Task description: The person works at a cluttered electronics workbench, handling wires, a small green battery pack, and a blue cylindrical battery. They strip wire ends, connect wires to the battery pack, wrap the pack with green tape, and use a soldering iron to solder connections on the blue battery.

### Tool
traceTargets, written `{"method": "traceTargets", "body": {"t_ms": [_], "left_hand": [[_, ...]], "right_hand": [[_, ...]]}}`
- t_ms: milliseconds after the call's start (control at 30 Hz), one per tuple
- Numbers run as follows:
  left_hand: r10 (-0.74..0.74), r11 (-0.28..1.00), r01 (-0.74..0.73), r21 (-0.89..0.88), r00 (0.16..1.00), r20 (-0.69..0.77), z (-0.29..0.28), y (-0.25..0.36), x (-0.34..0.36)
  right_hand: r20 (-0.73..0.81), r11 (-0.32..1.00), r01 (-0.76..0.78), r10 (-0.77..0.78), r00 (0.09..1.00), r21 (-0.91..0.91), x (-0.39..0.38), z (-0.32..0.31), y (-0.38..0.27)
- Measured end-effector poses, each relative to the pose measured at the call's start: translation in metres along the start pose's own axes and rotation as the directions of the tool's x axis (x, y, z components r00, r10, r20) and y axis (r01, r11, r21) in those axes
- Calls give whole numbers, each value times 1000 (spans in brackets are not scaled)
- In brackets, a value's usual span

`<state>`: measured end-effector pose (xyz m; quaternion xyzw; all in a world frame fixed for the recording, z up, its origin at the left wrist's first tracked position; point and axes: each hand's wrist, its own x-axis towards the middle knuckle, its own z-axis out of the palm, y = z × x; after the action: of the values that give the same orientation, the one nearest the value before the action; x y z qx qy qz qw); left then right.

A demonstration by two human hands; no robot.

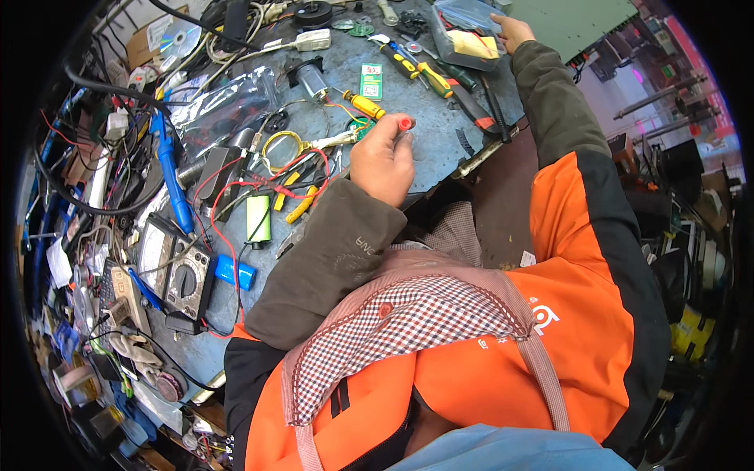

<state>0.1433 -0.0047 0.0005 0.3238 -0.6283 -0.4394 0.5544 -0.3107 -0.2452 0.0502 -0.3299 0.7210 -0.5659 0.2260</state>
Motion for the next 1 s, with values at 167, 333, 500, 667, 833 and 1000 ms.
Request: {"method": "traceTargets", "body": {"t_ms": [167,333,500,667,833,1000], "left_hand": [[-85,996,84,-24,996,-12,-6,-3,6],[-142,980,142,-142,990,7,-6,-3,10],[-267,909,273,-314,962,60,-11,-5,15],[-358,823,373,-428,926,119,-8,6,17],[-361,853,380,-358,925,122,-14,5,16],[-345,858,369,-358,929,133,-11,0,16]], "right_hand": [[109,949,-107,78,991,297,56,-11,36],[199,866,-162,74,977,473,62,-29,38],[336,900,-274,156,929,339,-1,-26,5],[310,918,-141,21,951,372,-37,-27,4],[154,985,165,-154,976,-60,-60,-14,6],[105,965,254,-259,960,66,-48,-8,18]]}}
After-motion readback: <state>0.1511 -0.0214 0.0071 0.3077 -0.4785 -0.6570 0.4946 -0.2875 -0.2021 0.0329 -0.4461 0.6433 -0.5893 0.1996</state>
